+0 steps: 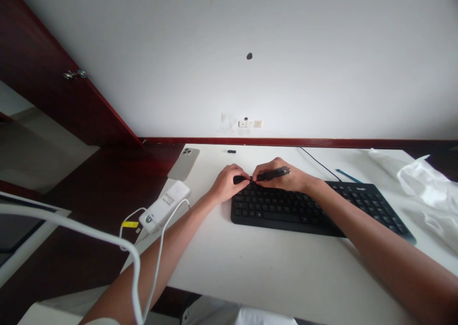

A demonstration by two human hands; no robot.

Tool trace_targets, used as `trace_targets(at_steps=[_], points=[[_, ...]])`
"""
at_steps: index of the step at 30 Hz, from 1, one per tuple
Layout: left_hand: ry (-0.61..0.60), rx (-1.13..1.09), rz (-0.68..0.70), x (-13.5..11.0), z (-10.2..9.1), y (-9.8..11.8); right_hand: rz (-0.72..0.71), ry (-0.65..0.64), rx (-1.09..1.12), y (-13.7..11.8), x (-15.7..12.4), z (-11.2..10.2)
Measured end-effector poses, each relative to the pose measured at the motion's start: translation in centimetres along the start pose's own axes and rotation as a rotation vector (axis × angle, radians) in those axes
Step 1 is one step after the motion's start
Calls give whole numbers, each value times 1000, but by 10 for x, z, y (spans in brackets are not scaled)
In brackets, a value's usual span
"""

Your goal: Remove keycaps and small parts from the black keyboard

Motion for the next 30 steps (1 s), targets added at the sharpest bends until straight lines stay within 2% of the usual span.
trace_targets(at_steps=[6, 13, 18, 22, 30], points=[[3, -10, 0, 0, 0, 1, 28, 51, -32, 6, 0, 1], [3, -19, -10, 0, 0, 1, -64, 103, -110, 2, 0, 2], [4, -18, -10, 0, 0, 0, -14, 89, -86, 8, 0, 4], [3, -17, -5, 0, 0, -1, -31, 79, -105, 8, 0, 4], [7, -15, 6, -1, 0, 0, 25, 131, 6, 15, -1, 6]])
Point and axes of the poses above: each hand's wrist, its own x-axis towards the middle knuckle, its own z-axis out of the palm, y = z × x, the point moved 5 cm from there along x, towards the middle knuckle, and after that the axes turned 12 degrees about -y, right-handed, at the moved point
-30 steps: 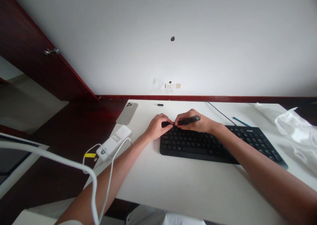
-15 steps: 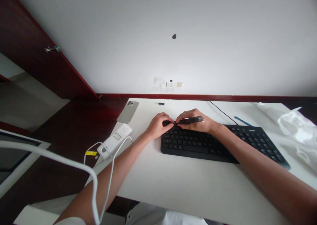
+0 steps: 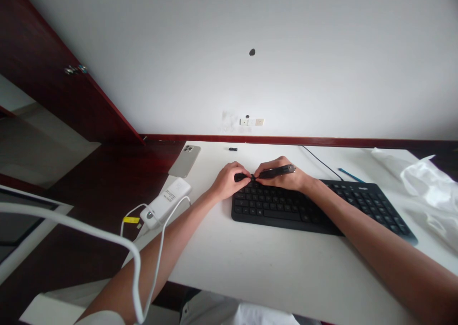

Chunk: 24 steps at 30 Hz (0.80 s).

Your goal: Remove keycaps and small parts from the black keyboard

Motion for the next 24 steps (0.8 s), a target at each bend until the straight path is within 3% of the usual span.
trace_targets(at_steps=[24], points=[[2, 1, -14, 0, -1, 3, 66, 91, 107, 2, 1, 3]])
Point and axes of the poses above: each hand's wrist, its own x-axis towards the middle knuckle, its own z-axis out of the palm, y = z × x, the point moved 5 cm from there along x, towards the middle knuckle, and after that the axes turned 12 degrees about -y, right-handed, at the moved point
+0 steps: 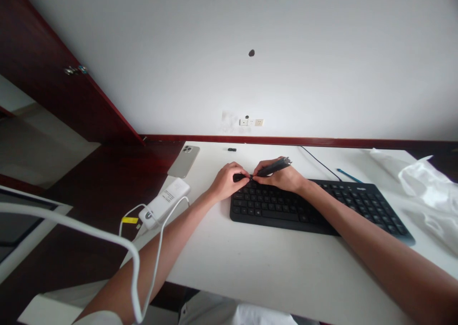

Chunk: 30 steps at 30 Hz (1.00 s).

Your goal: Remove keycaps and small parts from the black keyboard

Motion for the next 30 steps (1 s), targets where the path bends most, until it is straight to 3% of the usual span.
trace_targets(at_steps=[8, 14, 30], points=[[-17, 1, 29, -1, 0, 0, 18, -66, -115, -9, 1, 2], [-68, 5, 25, 0, 0, -2, -9, -112, 8, -4, 3, 0], [26, -12, -43, 4, 6, 0, -15, -33, -4, -4, 5, 2]])
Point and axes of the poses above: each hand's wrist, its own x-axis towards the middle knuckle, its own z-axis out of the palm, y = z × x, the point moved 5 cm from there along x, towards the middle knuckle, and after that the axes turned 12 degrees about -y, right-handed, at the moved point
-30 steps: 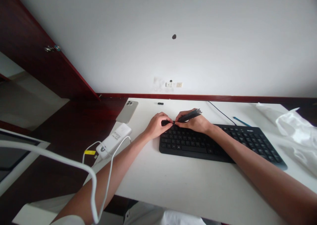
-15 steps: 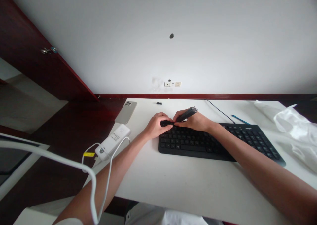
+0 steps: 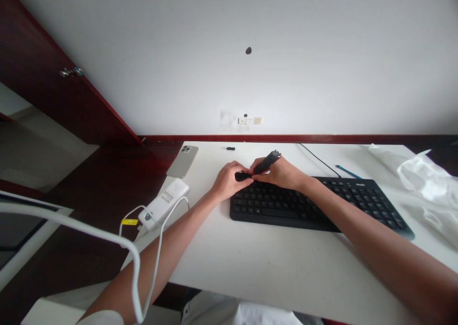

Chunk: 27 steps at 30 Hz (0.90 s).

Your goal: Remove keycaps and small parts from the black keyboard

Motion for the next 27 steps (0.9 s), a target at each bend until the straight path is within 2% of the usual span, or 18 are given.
trace_targets(at_steps=[9, 18, 27], points=[[49, 57, 7, 0, 5, 6, 2, -34, -86, -22, -6, -23], [65, 82, 19, -3, 4, 6, 51, 117, -144, -15, -3, -17], [36, -5, 36, -6, -5, 2, 61, 161, -119, -10, -3, -17]])
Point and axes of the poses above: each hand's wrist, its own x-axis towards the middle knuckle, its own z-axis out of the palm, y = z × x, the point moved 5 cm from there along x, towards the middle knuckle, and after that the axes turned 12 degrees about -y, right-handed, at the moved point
